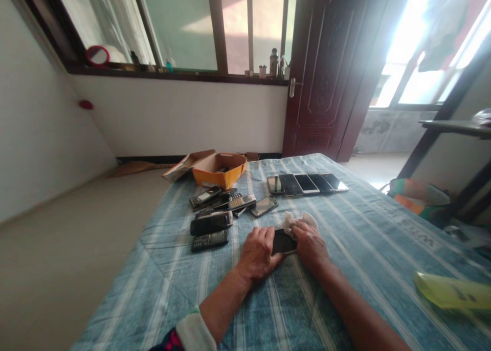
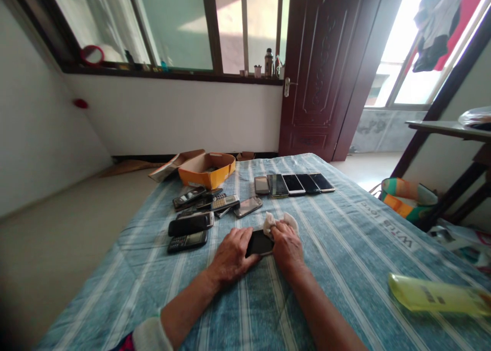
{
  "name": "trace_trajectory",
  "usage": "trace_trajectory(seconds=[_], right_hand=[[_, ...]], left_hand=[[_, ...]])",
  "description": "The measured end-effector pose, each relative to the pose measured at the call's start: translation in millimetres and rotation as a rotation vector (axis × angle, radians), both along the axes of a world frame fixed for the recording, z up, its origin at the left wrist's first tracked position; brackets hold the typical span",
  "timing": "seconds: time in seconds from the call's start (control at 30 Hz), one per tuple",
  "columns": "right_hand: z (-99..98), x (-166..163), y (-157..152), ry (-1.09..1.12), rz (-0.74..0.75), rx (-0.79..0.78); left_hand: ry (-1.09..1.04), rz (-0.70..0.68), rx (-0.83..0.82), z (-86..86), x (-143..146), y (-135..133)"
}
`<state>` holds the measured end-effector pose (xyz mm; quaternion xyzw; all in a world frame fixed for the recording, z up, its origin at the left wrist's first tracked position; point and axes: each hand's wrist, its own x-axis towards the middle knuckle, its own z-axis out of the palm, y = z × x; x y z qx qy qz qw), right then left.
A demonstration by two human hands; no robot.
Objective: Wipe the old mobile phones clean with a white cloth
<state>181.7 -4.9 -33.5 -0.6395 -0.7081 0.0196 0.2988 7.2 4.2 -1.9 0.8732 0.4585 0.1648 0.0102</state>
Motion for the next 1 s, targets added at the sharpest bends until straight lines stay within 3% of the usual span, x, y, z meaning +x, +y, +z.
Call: trace_trajectory(seconds=[0.23, 0.33, 0.57, 0.67, 0.83, 1.0], right_hand=[[-6.8, -23, -9, -0.041, 0.26, 0.072], [-6.5, -22, -8, -0.043, 0.222, 0.046], [-6.0, 0, 1, -0.062, -0.018, 0.046], [-4.5, -7, -3, -0.058, 0.053, 0.051], [3.6, -28, -12, 0.011, 0.348, 0.048], [8.8, -24, -9, 0.012, 0.292, -0.017]], left_hand=[[-0.016, 0.027, -0.013, -2.9, 0, -3], [-0.007, 0.039, -0.019, -3.3, 0, -4], [0.016, 0.062, -0.02, -3.4, 1, -7], [0.016, 0.074, -0.016, -3.1, 1, -7], [-0.008, 0.069, -0.027, -5.6, -1, -6], [-0.006, 0.081, -0.044, -7.3, 0, -6]])
